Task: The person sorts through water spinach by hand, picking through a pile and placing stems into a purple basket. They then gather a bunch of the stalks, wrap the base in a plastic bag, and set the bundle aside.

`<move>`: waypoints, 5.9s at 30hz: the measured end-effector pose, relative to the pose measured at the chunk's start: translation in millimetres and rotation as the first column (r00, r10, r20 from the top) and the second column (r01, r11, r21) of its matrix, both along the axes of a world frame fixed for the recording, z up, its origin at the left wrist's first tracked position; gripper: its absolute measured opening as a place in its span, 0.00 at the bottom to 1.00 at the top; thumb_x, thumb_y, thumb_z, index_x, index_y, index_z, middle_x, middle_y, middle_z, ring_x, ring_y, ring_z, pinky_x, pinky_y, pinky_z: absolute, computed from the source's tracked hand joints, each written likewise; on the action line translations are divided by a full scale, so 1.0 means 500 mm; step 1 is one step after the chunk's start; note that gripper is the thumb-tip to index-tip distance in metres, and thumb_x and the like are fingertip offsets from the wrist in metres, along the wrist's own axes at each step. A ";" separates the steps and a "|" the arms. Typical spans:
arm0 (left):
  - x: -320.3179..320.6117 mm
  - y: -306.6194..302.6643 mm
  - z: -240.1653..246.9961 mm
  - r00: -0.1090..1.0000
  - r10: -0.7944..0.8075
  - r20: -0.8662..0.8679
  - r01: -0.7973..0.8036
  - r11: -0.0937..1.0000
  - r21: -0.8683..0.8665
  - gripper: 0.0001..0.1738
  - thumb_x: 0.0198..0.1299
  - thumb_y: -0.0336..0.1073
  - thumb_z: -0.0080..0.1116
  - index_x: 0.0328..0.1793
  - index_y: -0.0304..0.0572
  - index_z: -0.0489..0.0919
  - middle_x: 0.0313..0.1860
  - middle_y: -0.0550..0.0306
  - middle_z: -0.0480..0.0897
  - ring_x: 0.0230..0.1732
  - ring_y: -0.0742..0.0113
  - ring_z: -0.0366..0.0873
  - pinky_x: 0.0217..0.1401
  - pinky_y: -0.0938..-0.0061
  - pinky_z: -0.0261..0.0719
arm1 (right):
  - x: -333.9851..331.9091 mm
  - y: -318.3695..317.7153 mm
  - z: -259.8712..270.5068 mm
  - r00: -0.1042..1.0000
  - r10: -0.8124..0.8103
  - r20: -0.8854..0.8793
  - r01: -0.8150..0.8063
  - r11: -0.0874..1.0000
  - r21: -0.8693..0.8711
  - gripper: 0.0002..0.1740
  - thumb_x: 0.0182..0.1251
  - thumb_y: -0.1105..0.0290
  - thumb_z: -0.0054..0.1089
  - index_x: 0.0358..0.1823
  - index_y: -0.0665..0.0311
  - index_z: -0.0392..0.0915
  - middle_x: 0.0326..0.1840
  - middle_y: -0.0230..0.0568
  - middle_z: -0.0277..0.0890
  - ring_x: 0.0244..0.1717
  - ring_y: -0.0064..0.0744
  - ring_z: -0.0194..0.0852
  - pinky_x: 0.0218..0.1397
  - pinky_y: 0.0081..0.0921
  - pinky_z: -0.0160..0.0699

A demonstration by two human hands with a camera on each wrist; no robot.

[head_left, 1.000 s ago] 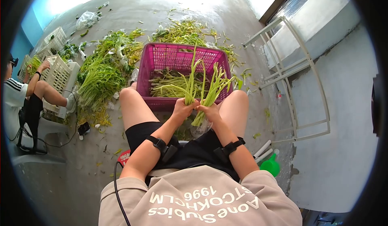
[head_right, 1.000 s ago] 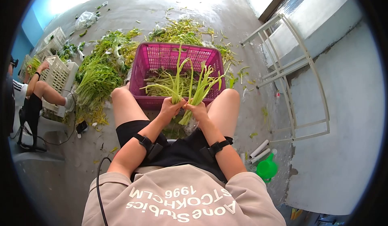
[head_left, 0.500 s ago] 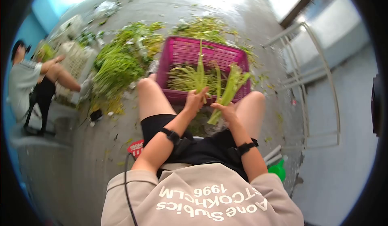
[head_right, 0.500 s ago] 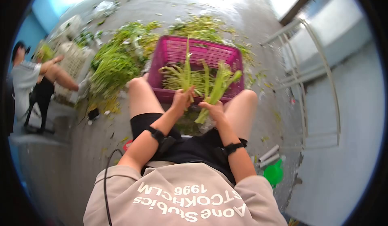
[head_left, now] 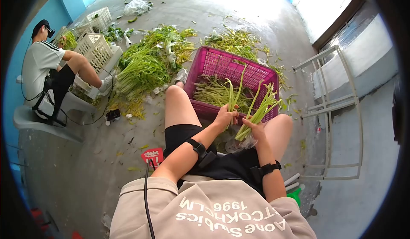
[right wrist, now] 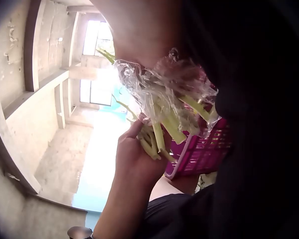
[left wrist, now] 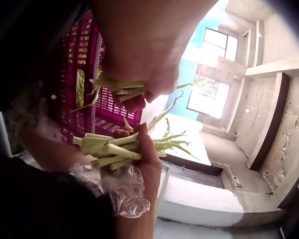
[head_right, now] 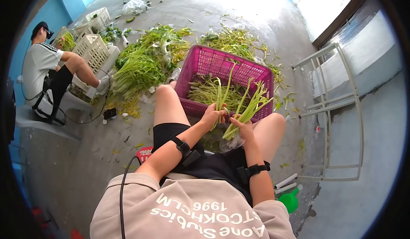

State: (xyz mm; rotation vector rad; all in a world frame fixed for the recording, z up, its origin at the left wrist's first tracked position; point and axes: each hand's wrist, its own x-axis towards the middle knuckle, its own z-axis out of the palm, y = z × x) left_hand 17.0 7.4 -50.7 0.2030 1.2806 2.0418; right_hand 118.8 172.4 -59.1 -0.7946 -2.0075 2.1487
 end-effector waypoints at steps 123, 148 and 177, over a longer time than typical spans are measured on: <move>-0.021 -0.020 0.016 0.965 0.222 0.138 -0.222 0.975 -0.018 0.13 0.63 0.40 0.68 0.43 0.42 0.77 0.15 0.66 0.68 0.15 0.75 0.68 0.19 0.77 0.70 | 0.012 -0.071 0.061 0.979 0.201 -0.004 -0.201 0.978 -0.062 0.12 0.60 0.70 0.72 0.42 0.69 0.83 0.36 0.39 0.84 0.29 0.25 0.81 0.33 0.24 0.80; 0.001 -0.013 0.031 0.992 -0.026 0.126 0.026 1.000 0.005 0.28 0.69 0.62 0.52 0.40 0.41 0.74 0.14 0.66 0.63 0.12 0.75 0.63 0.17 0.77 0.68 | -0.002 -0.036 0.025 0.992 -0.029 -0.120 0.019 0.996 -0.089 0.20 0.59 0.67 0.75 0.49 0.70 0.81 0.39 0.37 0.82 0.38 0.26 0.81 0.43 0.26 0.79; 0.013 -0.015 0.057 0.986 -0.168 0.019 0.169 0.978 -0.123 0.13 0.58 0.41 0.72 0.36 0.43 0.80 0.20 0.66 0.74 0.14 0.78 0.65 0.17 0.78 0.63 | 0.013 -0.069 0.092 0.982 0.090 -0.164 -0.100 0.994 -0.053 0.15 0.59 0.70 0.75 0.45 0.67 0.81 0.38 0.33 0.82 0.39 0.22 0.79 0.45 0.23 0.77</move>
